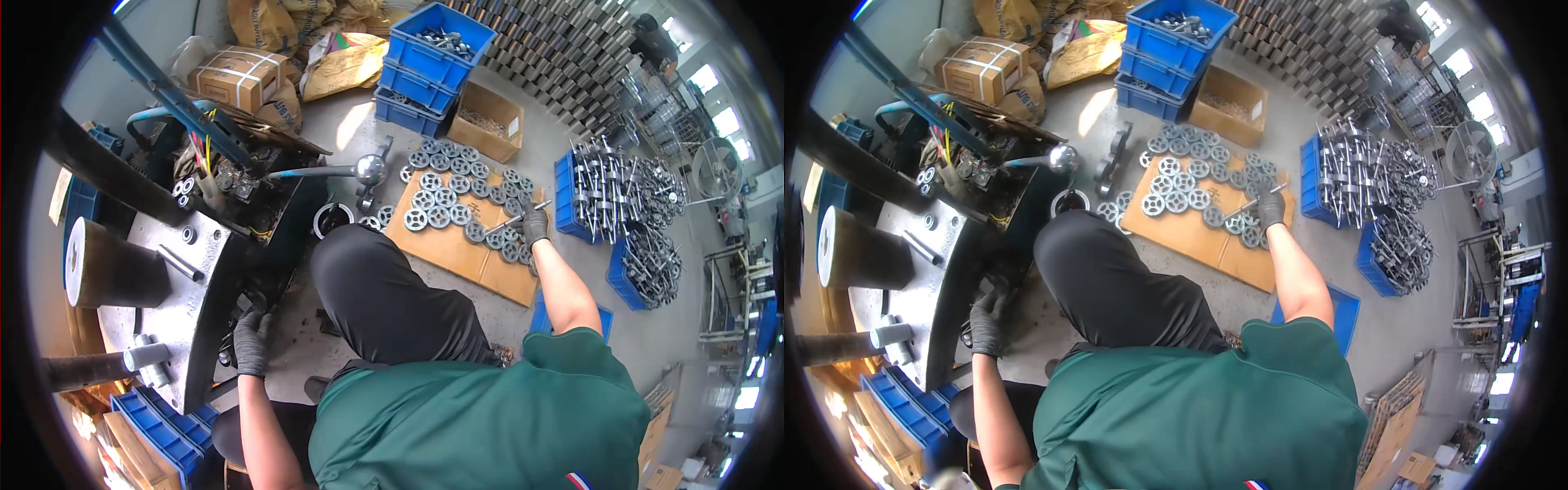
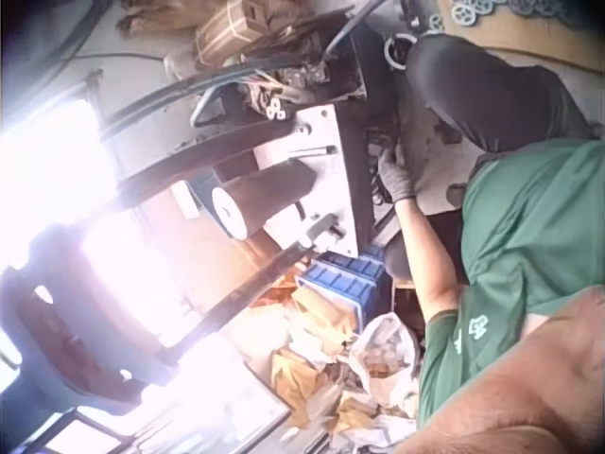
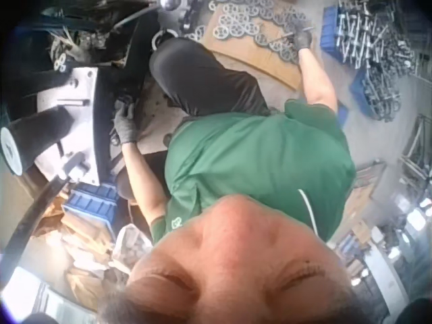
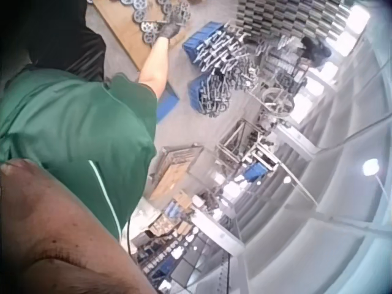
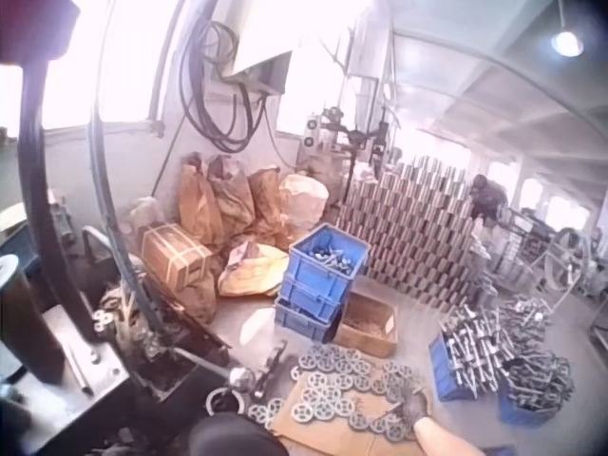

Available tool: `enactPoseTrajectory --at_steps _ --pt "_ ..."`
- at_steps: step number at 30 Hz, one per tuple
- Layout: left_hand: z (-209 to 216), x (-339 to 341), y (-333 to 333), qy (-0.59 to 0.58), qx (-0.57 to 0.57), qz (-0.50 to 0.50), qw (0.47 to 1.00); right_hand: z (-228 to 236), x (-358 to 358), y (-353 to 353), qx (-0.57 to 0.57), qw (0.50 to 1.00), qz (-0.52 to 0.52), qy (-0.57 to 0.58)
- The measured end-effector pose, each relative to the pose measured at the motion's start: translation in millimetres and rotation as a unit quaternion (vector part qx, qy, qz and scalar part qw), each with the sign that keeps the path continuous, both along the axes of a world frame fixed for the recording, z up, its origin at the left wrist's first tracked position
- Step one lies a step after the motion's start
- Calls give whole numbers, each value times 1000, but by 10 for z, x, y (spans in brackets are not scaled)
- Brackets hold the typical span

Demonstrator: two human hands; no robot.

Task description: The person assembles metal components by hand using an industrial manual press, then sorts the finished parts into blue plastic bins on a sorting table.

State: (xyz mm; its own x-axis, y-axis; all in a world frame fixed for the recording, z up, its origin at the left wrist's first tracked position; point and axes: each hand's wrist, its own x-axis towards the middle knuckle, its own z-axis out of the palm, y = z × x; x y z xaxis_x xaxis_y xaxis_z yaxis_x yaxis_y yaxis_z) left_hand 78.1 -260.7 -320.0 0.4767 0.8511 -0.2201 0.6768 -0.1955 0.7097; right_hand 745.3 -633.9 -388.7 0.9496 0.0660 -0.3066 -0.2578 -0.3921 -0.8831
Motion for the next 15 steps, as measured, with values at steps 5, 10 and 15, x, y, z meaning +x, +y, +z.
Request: enactPoseTrajectory --at_steps 5,10,15 --pt "-1 -49 0 31 58 -16 998 -268 -35 -687 51 988 -147 -14" --pt "-212 -84 -6 52 55 -43 996 -509 -96 -750 172 964 -196 57" --pt "-320 -112 12 14 -1 -60 998 -765 -70 -405 202 959 -185 78"
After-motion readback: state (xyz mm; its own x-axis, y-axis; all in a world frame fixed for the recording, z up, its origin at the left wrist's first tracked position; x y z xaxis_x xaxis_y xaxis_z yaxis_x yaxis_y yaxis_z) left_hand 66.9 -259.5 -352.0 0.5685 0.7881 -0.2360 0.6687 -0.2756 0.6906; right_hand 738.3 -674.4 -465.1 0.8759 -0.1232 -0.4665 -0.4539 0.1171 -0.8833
